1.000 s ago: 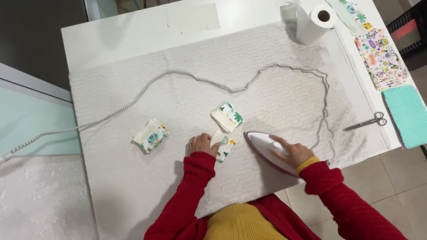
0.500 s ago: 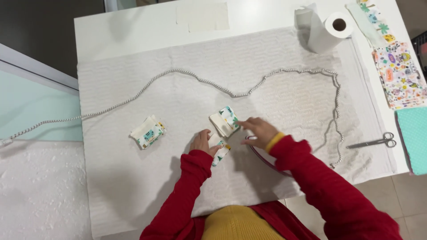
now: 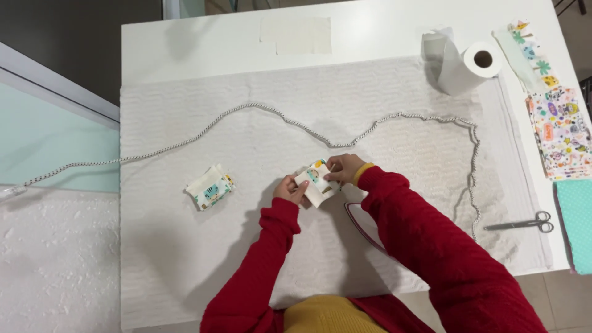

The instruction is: Ironing small pieces of patterned fabric on a white work table.

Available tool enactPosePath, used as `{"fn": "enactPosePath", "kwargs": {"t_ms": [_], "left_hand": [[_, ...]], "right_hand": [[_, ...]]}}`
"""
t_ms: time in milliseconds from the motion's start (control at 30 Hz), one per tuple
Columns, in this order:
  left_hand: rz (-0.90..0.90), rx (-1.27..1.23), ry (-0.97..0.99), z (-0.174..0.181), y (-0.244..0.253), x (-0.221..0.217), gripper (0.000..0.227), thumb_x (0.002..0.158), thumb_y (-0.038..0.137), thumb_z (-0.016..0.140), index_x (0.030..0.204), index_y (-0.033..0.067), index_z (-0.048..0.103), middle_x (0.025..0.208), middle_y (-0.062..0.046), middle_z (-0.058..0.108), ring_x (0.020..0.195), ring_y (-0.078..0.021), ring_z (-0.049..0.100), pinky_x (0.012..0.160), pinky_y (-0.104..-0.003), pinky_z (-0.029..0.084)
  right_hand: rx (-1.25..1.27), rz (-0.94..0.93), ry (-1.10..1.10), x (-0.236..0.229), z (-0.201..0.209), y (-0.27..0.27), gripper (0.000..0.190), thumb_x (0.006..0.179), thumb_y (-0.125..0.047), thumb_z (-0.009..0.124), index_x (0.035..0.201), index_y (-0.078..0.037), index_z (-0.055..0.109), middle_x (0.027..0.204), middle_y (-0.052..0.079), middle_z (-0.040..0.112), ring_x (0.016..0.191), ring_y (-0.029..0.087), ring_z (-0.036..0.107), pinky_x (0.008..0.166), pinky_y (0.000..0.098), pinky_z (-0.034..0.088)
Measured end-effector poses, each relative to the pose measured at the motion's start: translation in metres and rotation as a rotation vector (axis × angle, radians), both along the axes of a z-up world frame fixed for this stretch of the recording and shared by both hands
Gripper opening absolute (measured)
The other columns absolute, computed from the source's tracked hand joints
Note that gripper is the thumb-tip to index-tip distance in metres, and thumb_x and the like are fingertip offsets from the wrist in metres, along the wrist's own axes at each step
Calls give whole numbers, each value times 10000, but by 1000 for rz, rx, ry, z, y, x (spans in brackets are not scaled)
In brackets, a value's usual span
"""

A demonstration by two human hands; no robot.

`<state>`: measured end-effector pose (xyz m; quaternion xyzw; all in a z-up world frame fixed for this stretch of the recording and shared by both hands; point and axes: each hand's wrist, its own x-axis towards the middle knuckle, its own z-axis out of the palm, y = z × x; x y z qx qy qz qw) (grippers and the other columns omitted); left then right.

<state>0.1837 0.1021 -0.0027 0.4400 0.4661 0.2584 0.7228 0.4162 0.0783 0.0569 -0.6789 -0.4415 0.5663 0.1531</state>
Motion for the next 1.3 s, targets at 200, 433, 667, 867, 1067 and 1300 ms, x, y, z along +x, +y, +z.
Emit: {"fn": "enactPosePath", "kwargs": {"t_ms": [200,433,667,867,1067,1300], "left_hand": [[35,-51,220,2,11,18,317,884,80,747,1170,10,632,990,-148,749,685,-221,736,531,-323,635],[134,784,352,34,27,-74,317,896,90,766,1198,109,673,1105,-72,723,918,-203,720,787,-343,603],[108,1308,891,72,53,-177,428,752,154,823,1157,66,715,1188,-93,701,1125,-313,638,976,-447,458],[108,1180,790,36,60,-199,297,859,132,802,1148,84,751,1175,-84,746,1165,-264,662,1040,-403,492],[57,1381,716,56,30,-186,204,959,85,723,1159,49,745,1174,-122,754,1180,-272,677,1049,-407,522],[-244,1682,377,38,-113,-93,264,904,126,769,1157,55,741,1243,-93,696,1206,-303,647,1054,-455,507]], "right_hand": [[-81,16,-251,4,-20,12,425,857,-262,801,1204,-40,694,1022,139,794,756,203,758,676,324,641],[293,122,-432,47,-1,-40,486,786,-290,856,1188,-79,682,1021,91,776,886,224,733,809,373,610],[-133,95,-429,85,39,-166,484,813,-514,750,1092,-120,750,970,84,818,866,207,781,807,365,656],[-300,72,-233,98,12,-232,562,825,-530,728,1182,-96,752,894,76,828,760,182,787,727,343,644],[-391,23,-296,63,38,-226,724,766,-525,799,1312,-70,659,759,121,776,598,201,711,597,377,609],[-360,11,-478,26,89,-235,764,753,-612,758,1258,-44,681,648,129,760,527,214,724,553,374,623]]}}
